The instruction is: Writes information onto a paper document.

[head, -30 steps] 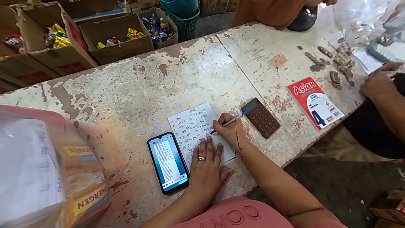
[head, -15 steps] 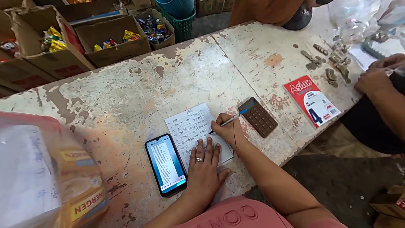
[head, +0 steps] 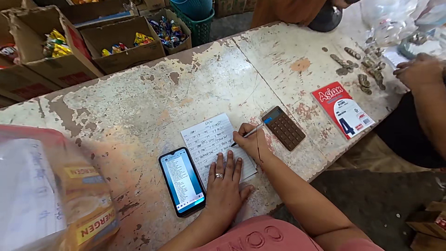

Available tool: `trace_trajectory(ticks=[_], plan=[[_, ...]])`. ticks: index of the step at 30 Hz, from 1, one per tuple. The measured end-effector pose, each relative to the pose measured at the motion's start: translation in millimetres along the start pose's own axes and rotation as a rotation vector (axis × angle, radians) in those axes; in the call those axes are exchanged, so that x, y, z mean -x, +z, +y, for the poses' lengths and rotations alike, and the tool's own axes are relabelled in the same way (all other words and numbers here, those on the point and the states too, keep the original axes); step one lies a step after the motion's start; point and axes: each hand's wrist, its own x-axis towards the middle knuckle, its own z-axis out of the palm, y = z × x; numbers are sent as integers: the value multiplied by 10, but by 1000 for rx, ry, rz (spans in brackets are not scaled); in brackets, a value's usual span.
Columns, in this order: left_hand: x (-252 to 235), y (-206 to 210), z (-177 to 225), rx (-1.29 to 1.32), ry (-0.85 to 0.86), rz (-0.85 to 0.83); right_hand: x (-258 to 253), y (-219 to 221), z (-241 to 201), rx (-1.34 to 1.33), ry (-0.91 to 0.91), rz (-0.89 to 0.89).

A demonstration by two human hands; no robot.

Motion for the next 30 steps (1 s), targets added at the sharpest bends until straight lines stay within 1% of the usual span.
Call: trace_trajectory(ticks=[4, 8, 13, 16, 25, 30], plan=[[0, 0, 2, 1, -1, -6, 0, 3, 7, -11, -8, 18], [2, 9, 2, 0, 0, 5, 0, -7, 33, 41, -32, 11], [2, 4, 4, 14, -3, -11, -4, -47, -22, -5, 41, 25], [0, -2, 1, 10, -5, -9, 4, -41, -14, 20, 38, -4], [-1, -1, 0, 12, -3, -11, -21, -27, 4, 16, 20, 27], [5, 15, -2, 18, -5, 9, -23, -32, -11, 35, 39, 23]])
